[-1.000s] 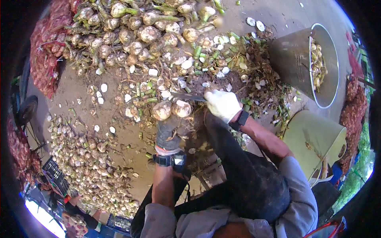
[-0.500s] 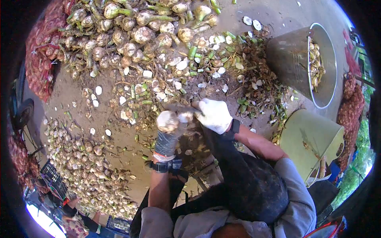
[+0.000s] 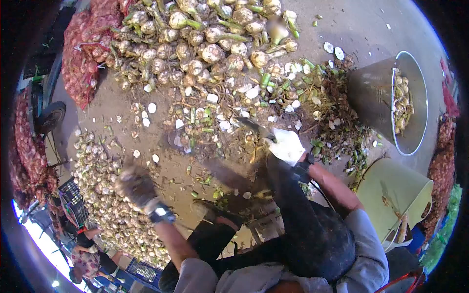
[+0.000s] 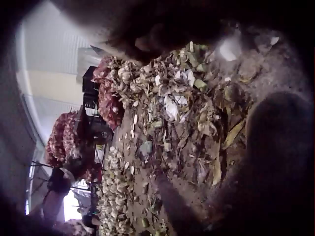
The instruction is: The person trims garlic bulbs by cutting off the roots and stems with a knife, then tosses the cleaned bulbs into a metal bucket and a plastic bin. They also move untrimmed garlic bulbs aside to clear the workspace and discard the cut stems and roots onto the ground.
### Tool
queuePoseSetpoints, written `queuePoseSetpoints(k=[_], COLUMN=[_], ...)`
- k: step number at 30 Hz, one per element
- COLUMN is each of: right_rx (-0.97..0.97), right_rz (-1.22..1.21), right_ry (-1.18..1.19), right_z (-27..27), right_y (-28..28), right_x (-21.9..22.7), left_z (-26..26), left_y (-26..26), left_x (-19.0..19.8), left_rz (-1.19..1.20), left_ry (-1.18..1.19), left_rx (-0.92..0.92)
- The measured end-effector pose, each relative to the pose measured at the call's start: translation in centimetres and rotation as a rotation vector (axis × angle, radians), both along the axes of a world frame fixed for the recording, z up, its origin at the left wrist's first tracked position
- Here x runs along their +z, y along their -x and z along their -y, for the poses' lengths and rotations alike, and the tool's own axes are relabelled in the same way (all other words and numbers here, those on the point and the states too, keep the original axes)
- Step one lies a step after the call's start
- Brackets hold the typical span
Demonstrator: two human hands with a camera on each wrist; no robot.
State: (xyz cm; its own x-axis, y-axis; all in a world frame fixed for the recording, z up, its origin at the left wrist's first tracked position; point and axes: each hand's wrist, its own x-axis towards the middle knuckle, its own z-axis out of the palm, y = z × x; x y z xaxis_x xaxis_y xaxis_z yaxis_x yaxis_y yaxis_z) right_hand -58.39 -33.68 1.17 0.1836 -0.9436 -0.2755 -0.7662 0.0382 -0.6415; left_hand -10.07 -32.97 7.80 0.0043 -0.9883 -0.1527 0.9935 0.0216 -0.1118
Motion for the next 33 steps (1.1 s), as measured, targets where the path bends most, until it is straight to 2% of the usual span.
queuePoseSetpoints(k=[1,3,4,5,6,7,8,9,10,11,12,13,14,15,17,18,19,21,22,23,24,25,26,28,29,31,32,33], right_rx=[-0.006,-0.115,-0.163,-0.193,-0.193,-0.191,-0.195,-0.208,-0.215,-0.226,-0.218,-0.222,-0.256,-0.288,-0.314,-0.339,-0.367,-0.36,-0.308,-0.261,-0.209,-0.183,-0.143,-0.054,-0.001,0.029,0.046,0.062], right_rz=[0.006,0.038,0.11,0.145,0.158,0.167,0.174,0.179,0.177,0.176,0.189,0.18,0.187,0.196,0.181,0.184,0.19,0.228,0.181,0.134,0.045,0.012,0.002,-0.02,-0.03,-0.018,0.008,0.034], right_ry=[0.009,0.028,0.031,0.001,-0.024,-0.047,-0.054,-0.088,-0.112,-0.138,-0.161,-0.158,-0.18,-0.203,-0.238,-0.234,-0.233,-0.223,-0.171,-0.123,-0.171,-0.12,-0.094,-0.018,0.033,0.028,0.134,0.24], right_z=[-0.2,-0.3,-0.3,-0.6,-0.6,-0.5,-0.7,-0.8,-0.8,-1.0,-1.1,-1.4,-1.6,-1.7,-1.8,-1.7,-1.7,-1.3,-0.8,-0.4,0.3,0.7,1.3,2.1,2.5,2.9,2.7,2.6], right_y=[0.4,0.3,0.1,-0.2,-0.6,-0.9,-1.2,-1.5,-1.6,-1.6,-1.4,-1.3,-1.1,-0.9,-0.6,-0.4,-0.4,-0.7,-1.0,-1.5,-2.1,-2.8,-3.6,-4.6,-5.0,-5.5,-5.7,-5.9], right_x=[-0.9,-1.9,-1.7,-2.0,-1.8,-1.5,-1.9,-1.6,-1.2,-0.9,-0.7,-0.5,-0.2,-0.1,-0.6,-0.8,-1.1,-1.9,-2.3,-2.5,-2.6,-2.5,-2.1,-0.7,0.2,2.4,2.7,2.8], left_z=[-1.4,-0.7,-0.3,1.0,3.9,6.6,9.3,12.1,15.3,18.8,20.4,23.0,24.9,25.9,26.9,26.2,25.4,22.1,20.2,18.2,16.0,13.9,11.9,8.3,6.7,4.6,4.8,4.3], left_y=[-6.5,-8.0,-9.5,-8.3,-0.1,3.2,8.7,11.1,13.2,16.0,20.6,23.4,24.6,24.5,22.8,21.7,20.9,19.6,18.6,17.6,16.8,16.1,16.4,18.9,19.3,19.9,20.6,20.9], left_x=[-0.5,1.9,0.6,-0.9,0.8,0.8,1.7,-0.5,-2.4,-4.6,-3.9,-2.2,-3.5,-4.8,-7.7,-8.5,-9.4,-8.9,-8.8,-9.2,-9.5,-9.8,-8.6,-5.4,-5.3,-5.1,-3.2,-2.2], left_rz=[0.123,0.352,0.737,1.423,1.31,1.437,1.615,1.766,1.429,1.622,1.896,2.346,1.984,1.978,3.145,2.962,2.967,3.12,2.896,2.901,2.828,2.751,2.749,2.403,2.397,1.872,1.74,1.738], left_ry=[0.006,-0.675,-0.73,-0.531,-0.52,-0.433,-0.31,-0.222,-0.059,0.089,0.262,0.283,0.032,0.031,0.303,0.434,0.436,0.391,0.274,0.27,0.337,0.398,0.396,-0.027,-0.024,-0.265,-0.254,-0.254], left_rx=[0.069,0.489,0.333,0.158,0.288,0.177,0.083,0.043,-0.055,-0.083,0.071,-0.102,-0.374,-0.373,-0.459,-0.13,-0.144,-0.243,-0.261,-0.279,-0.283,-0.286,-0.306,-0.639,-0.652,-0.707,-0.833,-0.835])
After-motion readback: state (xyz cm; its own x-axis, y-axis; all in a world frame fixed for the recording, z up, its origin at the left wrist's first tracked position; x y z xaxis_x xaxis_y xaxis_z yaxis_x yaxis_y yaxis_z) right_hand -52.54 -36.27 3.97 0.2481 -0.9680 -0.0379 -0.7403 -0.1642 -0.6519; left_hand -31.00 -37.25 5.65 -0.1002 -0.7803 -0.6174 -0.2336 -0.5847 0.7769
